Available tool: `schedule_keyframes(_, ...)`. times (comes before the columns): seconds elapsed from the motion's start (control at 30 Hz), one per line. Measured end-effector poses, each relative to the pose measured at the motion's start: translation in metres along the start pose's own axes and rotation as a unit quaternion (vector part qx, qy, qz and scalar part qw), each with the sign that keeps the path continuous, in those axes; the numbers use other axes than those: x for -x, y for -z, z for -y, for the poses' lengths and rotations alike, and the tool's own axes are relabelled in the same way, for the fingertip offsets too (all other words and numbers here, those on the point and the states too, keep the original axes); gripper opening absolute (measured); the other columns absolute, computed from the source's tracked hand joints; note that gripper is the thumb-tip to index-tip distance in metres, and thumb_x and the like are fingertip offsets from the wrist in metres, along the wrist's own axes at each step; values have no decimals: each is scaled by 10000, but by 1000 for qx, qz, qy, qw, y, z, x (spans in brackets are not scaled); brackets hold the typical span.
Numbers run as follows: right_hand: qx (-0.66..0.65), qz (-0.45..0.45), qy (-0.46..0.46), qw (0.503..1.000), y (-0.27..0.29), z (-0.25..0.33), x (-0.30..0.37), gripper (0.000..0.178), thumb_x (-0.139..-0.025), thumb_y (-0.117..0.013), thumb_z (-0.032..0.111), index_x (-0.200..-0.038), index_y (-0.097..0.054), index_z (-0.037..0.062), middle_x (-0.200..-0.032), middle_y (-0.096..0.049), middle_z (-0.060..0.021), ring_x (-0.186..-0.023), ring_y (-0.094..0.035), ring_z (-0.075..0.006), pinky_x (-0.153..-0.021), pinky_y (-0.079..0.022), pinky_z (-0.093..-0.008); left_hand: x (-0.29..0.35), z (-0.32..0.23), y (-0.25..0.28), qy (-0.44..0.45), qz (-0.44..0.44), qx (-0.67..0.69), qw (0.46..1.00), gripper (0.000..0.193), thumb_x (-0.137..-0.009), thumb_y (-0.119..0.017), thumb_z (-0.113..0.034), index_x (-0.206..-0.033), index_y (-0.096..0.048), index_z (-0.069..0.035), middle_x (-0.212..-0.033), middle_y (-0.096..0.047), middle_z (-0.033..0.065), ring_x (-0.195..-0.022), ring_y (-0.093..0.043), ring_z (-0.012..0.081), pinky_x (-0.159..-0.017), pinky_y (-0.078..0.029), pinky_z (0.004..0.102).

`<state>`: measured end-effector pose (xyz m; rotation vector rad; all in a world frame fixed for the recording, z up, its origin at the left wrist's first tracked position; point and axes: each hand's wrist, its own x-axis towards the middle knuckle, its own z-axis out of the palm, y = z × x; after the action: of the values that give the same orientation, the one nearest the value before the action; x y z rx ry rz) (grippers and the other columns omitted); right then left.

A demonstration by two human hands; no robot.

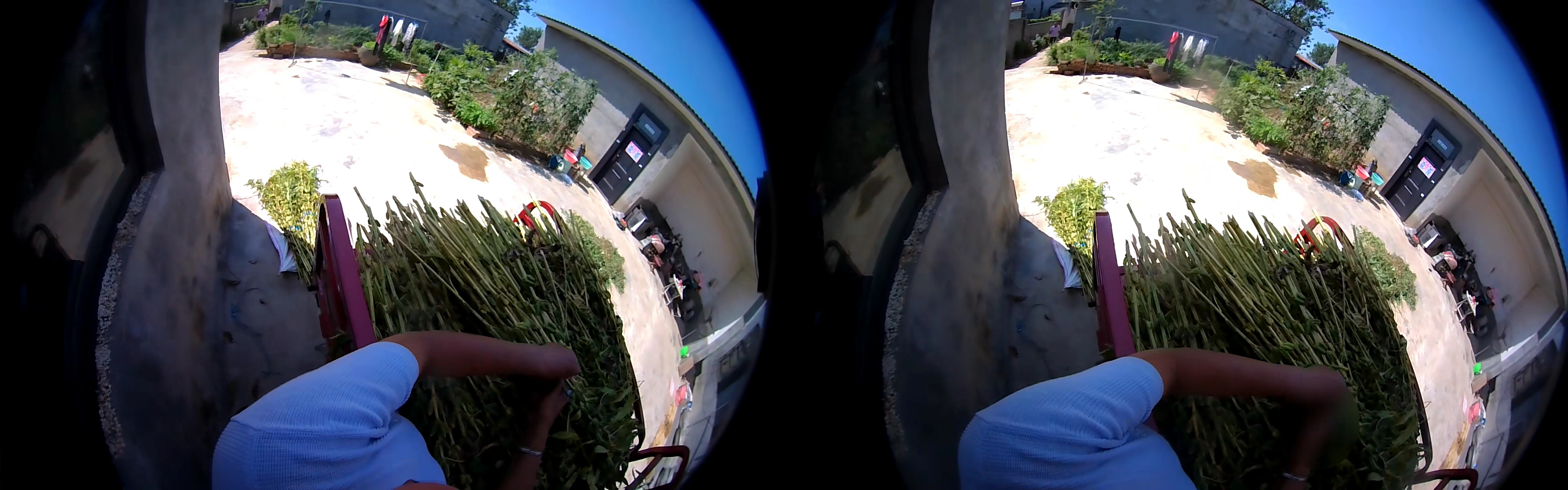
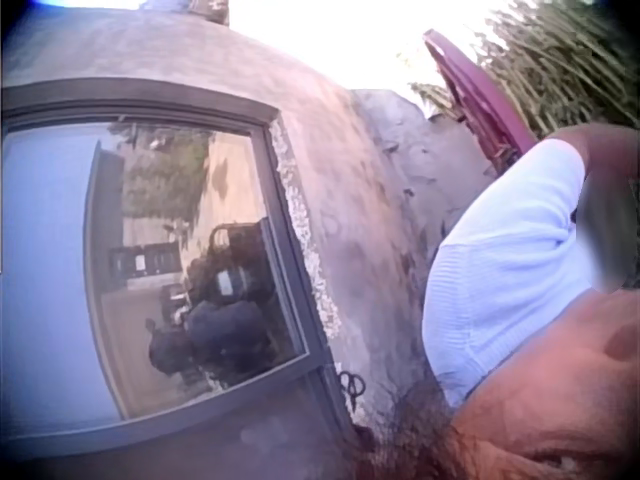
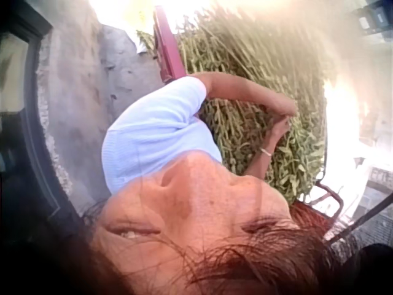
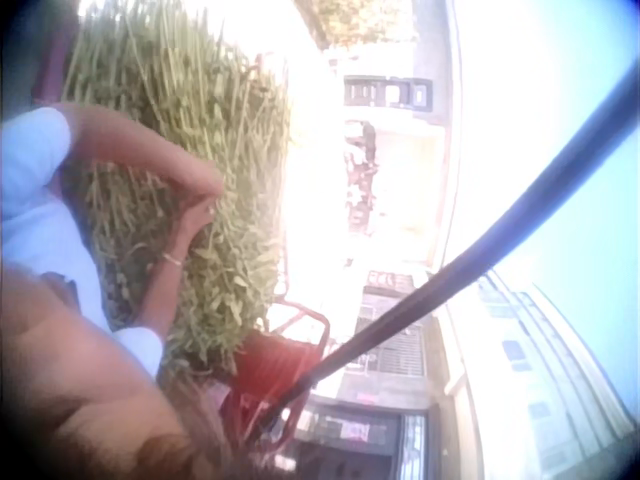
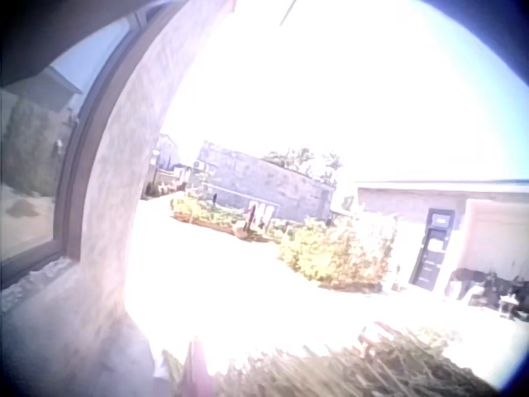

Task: The person gathers long-stemmed green plants from a red three-wheeled vehicle, ties them into bundles using a white strap, and places the bundles on the ground. The person repeats this process multiple times, handling the plants and straps by hand.

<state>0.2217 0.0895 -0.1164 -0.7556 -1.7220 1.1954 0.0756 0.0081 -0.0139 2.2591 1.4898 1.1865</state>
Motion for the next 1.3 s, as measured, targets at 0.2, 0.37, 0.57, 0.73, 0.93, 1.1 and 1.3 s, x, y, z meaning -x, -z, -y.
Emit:
schedule_keyframes(0.2,-22,-5,8,1000,-3,-42,-21,259,-932,-524,348,-848,-569,108,-647,-466,55,-477,-384,-61,-418,-274,-245,-18,51,-19,-92,16,47,994,146,-546,-696,-119,-680,-640,-95,-674,-617,115,-648,-602,313,-574,-470,390)
schedule_keyframes(0.37,-54,20,-26,998,-21,-14,-10,261,-947,-497,318,-870,-574,81,-635,-439,56,-486,-385,-61,-418,-271,-239,-27,90,-37,-32,11,109,993,110,-532,-690,-110,-626,-633,-108,-644,-611,89,-588,-585,274,-559,-464,377)
schedule_keyframes(0.57,-84,-31,-112,990,-20,50,25,318,-958,-476,335,-830,-565,58,-643,-462,46,-505,-389,-66,-433,-292,-228,-23,48,-24,-26,19,46,998,97,-578,-676,-140,-659,-640,-102,-671,-622,97,-625,-601,291,-578,-474,387)
schedule_keyframes(0.73,-104,-22,-87,990,-34,58,29,316,-959,-486,328,-829,-552,48,-691,-497,27,-564,-426,-76,-482,-345,-234,-20,49,-20,-10,16,-16,1000,125,-600,-666,-164,-709,-643,-107,-710,-632,106,-684,-612,321,-606,-480,410)
schedule_keyframes(0.93,-137,0,-83,987,-29,55,32,296,-966,-471,298,-847,-576,48,-731,-530,35,-589,-434,-61,-505,-342,-234,-17,42,-17,-4,21,-22,1000,132,-613,-652,-176,-724,-635,-107,-731,-634,115,-708,-611,337,-622,-481,420)
schedule_keyframes(1.1,-143,-33,-82,986,-38,60,34,293,-967,-470,290,-852,-573,41,-747,-545,27,-616,-452,-63,-534,-367,-237,-13,41,-18,7,1,-14,1000,130,-610,-645,-181,-719,-632,-112,-722,-634,115,-703,-612,338,-620,-481,423)
schedule_keyframes(1.3,-106,12,-118,987,-23,55,30,313,-969,-466,298,-916,-583,12,-849,-596,-12,-702,-518,-92,-631,-437,-260,-9,33,-12,7,9,-15,1000,102,-656,-614,-158,-731,-614,-89,-726,-612,119,-710,-593,338,-622,-459,441)
